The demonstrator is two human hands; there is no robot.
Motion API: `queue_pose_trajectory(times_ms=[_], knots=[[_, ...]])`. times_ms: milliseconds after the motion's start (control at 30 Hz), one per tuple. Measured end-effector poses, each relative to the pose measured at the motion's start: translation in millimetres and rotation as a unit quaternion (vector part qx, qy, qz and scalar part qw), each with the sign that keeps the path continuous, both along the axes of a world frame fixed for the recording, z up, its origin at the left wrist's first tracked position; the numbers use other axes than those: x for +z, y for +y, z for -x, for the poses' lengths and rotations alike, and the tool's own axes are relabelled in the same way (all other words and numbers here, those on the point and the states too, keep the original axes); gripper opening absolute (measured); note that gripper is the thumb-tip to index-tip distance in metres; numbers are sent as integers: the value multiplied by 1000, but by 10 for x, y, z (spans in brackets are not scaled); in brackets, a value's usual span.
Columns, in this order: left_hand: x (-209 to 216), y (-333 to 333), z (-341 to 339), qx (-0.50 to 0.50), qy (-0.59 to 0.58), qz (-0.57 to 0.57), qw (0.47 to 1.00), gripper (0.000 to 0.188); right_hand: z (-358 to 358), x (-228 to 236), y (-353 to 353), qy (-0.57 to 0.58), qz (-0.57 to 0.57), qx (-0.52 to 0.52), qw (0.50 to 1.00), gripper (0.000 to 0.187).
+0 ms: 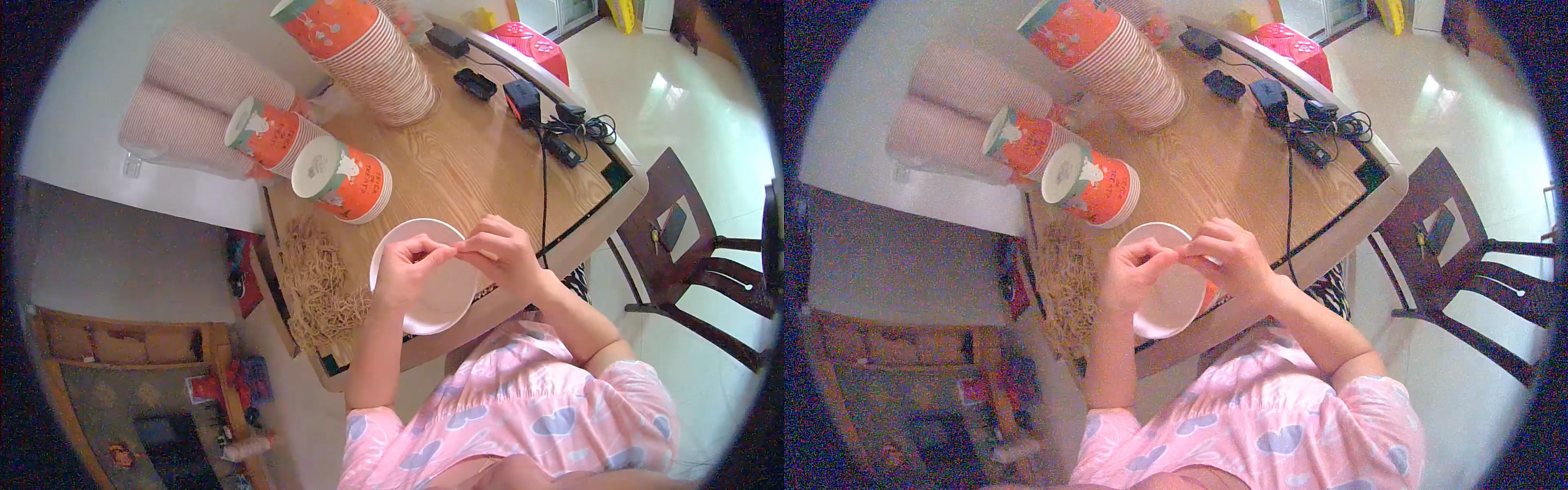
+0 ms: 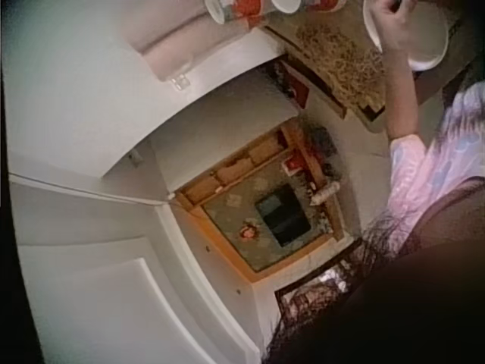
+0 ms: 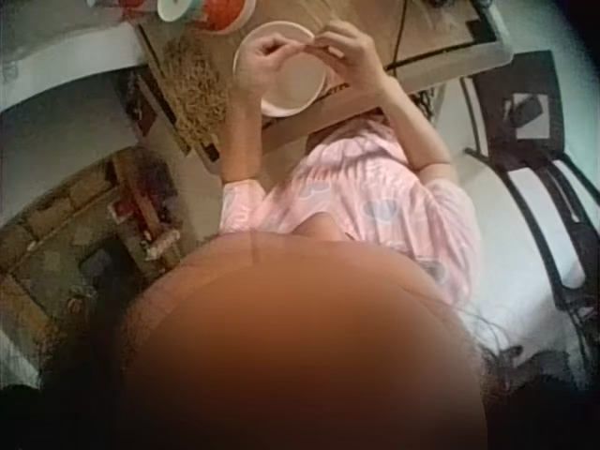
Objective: Thread a thin string through pre-drilled holes in the rim of a paper bowl or cup.
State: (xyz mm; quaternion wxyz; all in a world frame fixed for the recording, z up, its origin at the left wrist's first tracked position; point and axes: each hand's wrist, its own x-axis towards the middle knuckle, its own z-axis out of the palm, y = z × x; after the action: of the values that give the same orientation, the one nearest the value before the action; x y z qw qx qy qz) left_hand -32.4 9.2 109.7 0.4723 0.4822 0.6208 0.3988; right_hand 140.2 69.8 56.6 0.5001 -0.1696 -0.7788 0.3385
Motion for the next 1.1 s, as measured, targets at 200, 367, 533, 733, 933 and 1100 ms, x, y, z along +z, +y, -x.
queue_pose_trajectory(times_ms=[200, 367, 533, 733, 933, 1100], knots=[[76, -28, -119, 37, 60, -57, 996, 3, 27, 36, -24, -24, 22, -18, 999, 11], [-15, -21, -154, 49, 113, -126, 984, 3, 33, -5, -18, -68, 58, -15, 996, 16], [-63, 31, -73, 70, 250, -97, 961, 6, 57, -141, 45, -50, 118, -47, 991, 19], [-223, 78, 2, 68, 285, -124, 948, 6, 184, -425, 103, 43, 357, 0, 933, 16], [-234, 120, -34, 75, 272, -121, 952, 5, 241, -451, 70, 36, 337, 34, 940, 14], [-236, 123, -43, 78, 264, -107, 955, 6, 254, -485, 74, 39, 333, 34, 941, 13]])
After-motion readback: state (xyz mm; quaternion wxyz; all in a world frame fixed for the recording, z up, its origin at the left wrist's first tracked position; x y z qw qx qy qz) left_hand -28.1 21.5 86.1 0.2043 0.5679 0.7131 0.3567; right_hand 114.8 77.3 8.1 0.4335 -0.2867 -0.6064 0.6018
